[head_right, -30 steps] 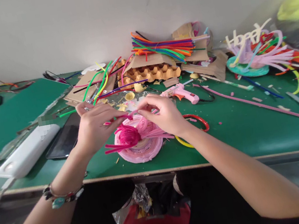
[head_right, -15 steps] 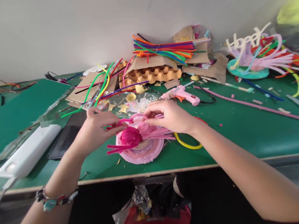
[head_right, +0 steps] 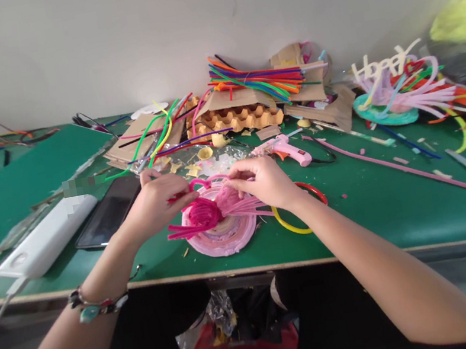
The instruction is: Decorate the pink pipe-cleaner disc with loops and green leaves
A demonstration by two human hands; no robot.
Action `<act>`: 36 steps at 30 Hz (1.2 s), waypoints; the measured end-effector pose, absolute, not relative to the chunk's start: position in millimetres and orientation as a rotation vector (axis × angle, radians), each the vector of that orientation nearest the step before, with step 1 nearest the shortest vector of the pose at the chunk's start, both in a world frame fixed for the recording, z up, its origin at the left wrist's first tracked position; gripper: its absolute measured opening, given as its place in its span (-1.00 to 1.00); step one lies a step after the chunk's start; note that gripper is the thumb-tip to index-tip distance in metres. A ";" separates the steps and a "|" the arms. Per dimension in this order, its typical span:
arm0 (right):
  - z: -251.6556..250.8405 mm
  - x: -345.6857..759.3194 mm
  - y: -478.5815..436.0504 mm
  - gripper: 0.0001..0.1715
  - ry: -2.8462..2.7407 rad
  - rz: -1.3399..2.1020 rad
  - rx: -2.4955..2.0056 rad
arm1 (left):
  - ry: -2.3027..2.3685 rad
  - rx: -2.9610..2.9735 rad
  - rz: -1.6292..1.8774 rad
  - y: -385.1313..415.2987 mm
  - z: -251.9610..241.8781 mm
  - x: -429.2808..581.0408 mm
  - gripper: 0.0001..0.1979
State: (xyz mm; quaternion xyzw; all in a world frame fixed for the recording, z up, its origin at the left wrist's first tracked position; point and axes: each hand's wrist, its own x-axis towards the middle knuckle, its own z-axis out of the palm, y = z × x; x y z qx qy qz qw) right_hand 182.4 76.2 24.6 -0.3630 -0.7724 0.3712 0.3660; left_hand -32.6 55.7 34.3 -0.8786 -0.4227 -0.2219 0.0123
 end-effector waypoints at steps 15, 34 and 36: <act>27.0 192.9 81.3 -0.81 -2.099 1.157 -0.905 | -1.273 -3.019 -0.760 59.5 30.3 -34.3 -0.78; 30.4 189.7 76.3 -0.85 -2.075 1.129 -1.009 | -1.450 -3.045 -1.011 61.1 38.8 -46.3 -0.80; 31.1 192.6 76.8 -0.80 -2.068 1.124 -1.024 | -1.702 -2.876 -0.767 59.4 45.0 -63.5 -0.59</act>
